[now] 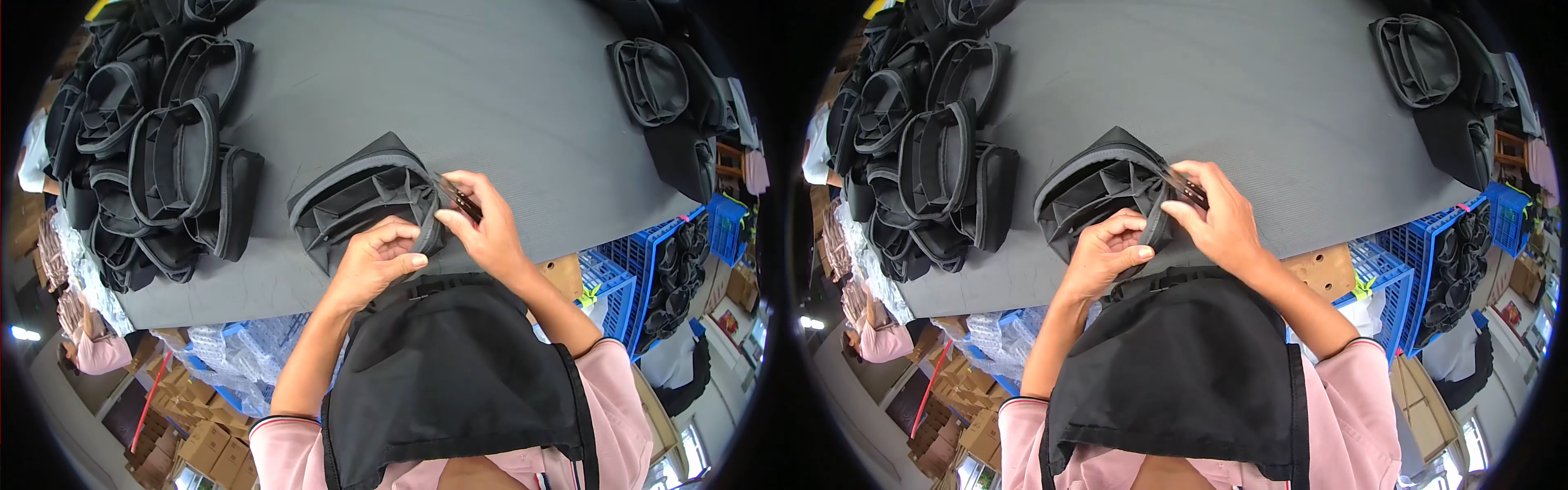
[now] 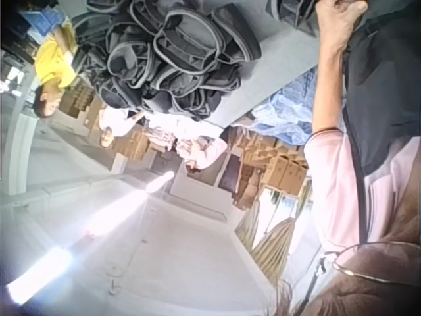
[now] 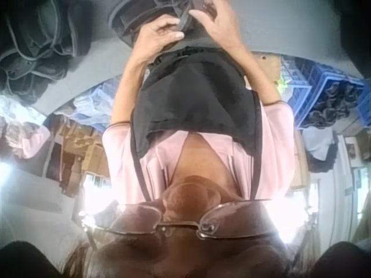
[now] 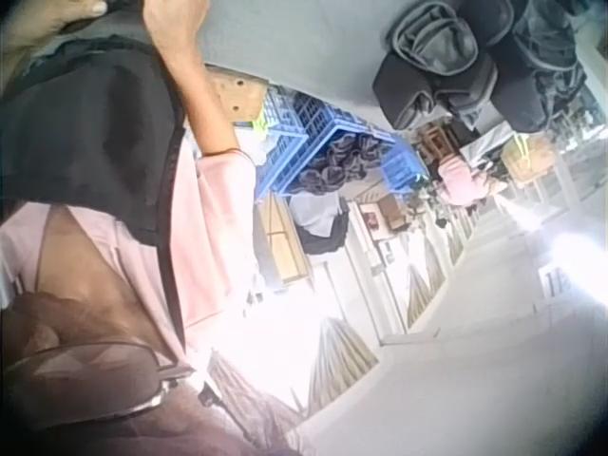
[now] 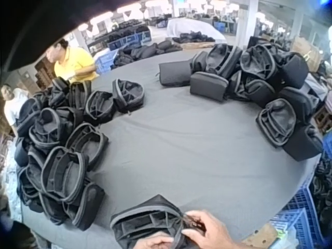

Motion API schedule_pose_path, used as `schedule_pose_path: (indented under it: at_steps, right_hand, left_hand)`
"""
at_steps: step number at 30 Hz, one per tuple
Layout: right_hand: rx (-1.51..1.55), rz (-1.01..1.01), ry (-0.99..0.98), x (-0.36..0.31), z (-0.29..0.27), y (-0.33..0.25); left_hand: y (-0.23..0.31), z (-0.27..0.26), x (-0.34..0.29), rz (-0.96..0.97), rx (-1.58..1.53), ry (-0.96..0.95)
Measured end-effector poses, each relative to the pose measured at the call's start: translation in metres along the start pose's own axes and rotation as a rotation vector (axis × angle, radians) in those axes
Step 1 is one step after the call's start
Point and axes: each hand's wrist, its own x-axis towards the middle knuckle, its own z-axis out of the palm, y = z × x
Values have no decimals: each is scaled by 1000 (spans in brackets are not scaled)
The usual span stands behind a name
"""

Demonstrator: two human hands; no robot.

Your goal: The person is using small scissors to trim excess threads from manufactured fabric pouches at an assembly workstation.

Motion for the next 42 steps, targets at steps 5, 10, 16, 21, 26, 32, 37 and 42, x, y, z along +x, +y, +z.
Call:
schedule_pose_path:
  at_steps: [5, 10, 16, 21, 26, 32, 37, 42]
  right_hand:
    - [-240, -126, -13, -24, -21, -7]
    - [-348, -352, -52, -22, -24, -15]
    - [-456, -483, -37, -23, -20, -12]
    - [-403, -485, 44, -26, -19, -17]
    - [-453, -493, 4, -24, -17, -18]
    - [578, 324, -65, -27, -2, -9]
    - [824, 369, -180, -26, 1, -12]
    - [530, 191, -81, -29, -4, -9]
  left_hand:
    - [-6, -4, 0, -101, -73, 5]
    - [-4, -4, 3, -93, -51, -25]
    - [-8, -5, 1, -91, -49, -24]
    - [-3, -5, 0, -86, -61, -16]
    - [-2, -3, 1, -69, -56, -15]
    - [-9, 0, -6, -52, -158, 22]
    - [3, 11, -6, -98, -82, 171]
    - [1, 14, -13, -96, -211, 223]
